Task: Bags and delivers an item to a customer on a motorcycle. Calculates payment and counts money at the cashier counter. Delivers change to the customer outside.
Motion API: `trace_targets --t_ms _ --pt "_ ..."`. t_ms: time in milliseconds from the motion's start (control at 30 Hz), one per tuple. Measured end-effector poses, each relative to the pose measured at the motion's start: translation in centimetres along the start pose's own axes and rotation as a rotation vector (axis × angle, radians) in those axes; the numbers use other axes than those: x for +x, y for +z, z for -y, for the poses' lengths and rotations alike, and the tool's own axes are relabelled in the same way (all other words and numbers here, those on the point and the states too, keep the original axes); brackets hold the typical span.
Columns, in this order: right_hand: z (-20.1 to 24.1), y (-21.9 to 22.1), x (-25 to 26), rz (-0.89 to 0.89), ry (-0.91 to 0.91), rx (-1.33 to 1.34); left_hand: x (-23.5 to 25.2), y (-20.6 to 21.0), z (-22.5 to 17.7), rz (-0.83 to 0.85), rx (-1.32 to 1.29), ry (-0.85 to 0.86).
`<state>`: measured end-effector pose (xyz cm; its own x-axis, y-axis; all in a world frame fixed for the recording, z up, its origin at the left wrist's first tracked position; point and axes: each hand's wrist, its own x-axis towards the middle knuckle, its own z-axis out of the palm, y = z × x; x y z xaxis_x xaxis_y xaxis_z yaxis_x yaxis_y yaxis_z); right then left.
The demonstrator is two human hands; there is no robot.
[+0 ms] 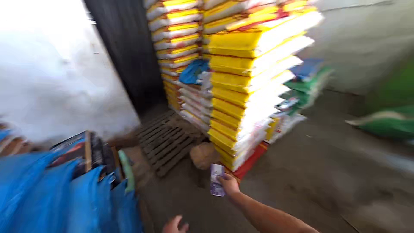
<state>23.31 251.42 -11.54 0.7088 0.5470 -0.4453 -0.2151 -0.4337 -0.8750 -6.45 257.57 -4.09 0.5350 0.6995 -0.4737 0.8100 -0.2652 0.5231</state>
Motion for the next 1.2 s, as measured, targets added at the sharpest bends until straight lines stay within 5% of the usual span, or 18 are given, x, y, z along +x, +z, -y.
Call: trace_targets --t_ms 200,333,567,900,1033,1200 --pt "1.7 -9.6 0.0 -0.157 -0.059 0.42 14.4 1.3 -16.1 0.165 -0.265 0.505" --pt "1.5 -12.9 3.0 -0.287 -0.059 0.718 21.6 5.9 -24.8 0.452 -0.341 0.639" --pt "2.7 -20.2 10.2 -0.617 -0.053 1.117 30.4 14.4 -42.2 0.691 -0.137 0.861" --pt "1.0 -47.1 20.7 -0.98 -0.191 1.191 37.0 33.2 -68.7 1.14 -0.046 0.886" --pt "2.9 -60.6 28.2 -0.962 -0.239 1.162 41.4 39.3 -80.2 1.068 -0.003 0.893" --pt "7.9 -74.7 38.7 -0.772 -0.296 1.216 47.8 42.0 -94.6 0.923 -0.048 0.858"
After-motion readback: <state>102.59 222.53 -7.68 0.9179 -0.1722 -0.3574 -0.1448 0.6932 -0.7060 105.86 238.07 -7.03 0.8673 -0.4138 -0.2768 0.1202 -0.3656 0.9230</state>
